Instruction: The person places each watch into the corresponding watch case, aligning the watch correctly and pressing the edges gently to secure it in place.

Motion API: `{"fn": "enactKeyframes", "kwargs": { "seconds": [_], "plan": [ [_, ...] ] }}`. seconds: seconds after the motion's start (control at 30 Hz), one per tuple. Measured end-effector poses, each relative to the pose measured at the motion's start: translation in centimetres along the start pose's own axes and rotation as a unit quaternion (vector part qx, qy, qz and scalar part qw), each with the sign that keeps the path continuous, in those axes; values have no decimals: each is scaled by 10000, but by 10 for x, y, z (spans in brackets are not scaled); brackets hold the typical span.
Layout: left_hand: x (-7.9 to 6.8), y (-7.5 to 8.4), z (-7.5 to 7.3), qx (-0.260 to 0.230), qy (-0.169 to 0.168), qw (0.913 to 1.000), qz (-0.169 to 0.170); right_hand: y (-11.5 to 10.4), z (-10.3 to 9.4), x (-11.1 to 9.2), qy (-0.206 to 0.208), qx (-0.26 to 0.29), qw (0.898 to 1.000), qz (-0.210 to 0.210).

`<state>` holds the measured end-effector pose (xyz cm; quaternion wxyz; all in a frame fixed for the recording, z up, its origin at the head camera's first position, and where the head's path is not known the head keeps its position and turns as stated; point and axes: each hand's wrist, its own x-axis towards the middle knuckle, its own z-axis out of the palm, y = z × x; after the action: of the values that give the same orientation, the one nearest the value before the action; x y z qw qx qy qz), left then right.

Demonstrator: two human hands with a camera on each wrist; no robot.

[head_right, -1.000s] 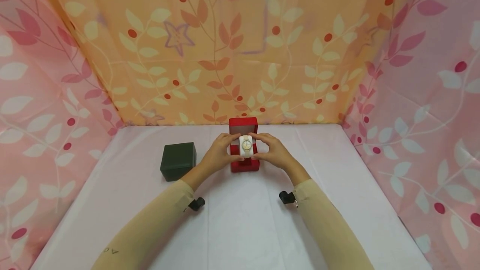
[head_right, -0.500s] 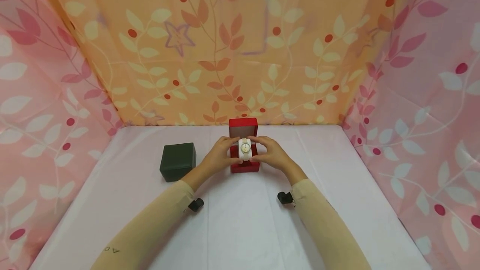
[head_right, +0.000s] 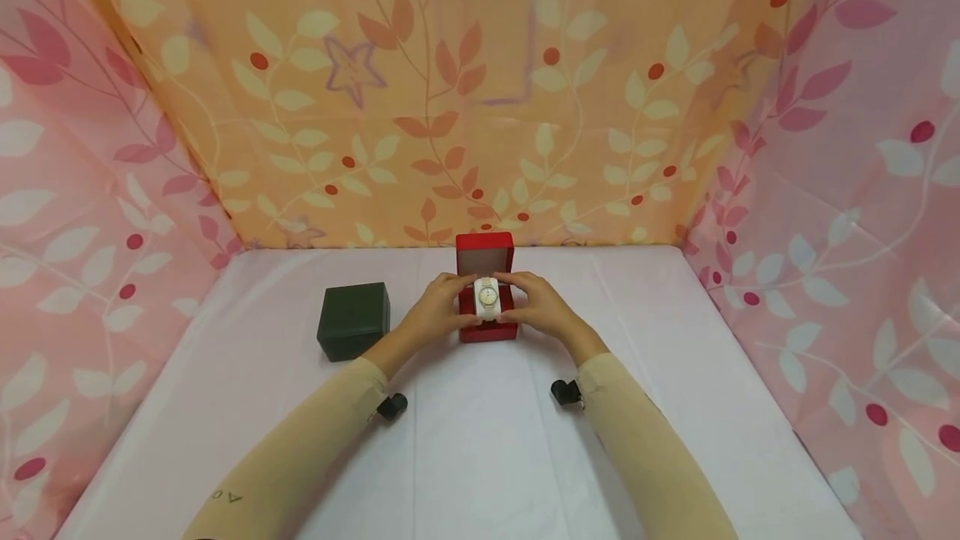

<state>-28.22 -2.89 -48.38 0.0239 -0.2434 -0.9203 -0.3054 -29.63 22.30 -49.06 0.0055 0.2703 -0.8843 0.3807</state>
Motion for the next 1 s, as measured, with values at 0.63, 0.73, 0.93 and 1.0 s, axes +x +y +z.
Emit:
{"fn": "enactKeyframes", "kwargs": {
  "seconds": [0.63,0.73,0.93,1.0],
  "plan": [
    [5,-4,3,89,-90,9998,-125,1,-1,0,-167,195,9996,154],
    [6,-5,3,134,-126,9998,-80,2,0,1,-200,186,9995,173],
    [7,-5,2,261,-296,9992,115,3,0,1,-187,30,9995,255],
    [6,-5,2,257,-314,9991,108,3,1,1,-180,2,9995,262]
  ]
}}
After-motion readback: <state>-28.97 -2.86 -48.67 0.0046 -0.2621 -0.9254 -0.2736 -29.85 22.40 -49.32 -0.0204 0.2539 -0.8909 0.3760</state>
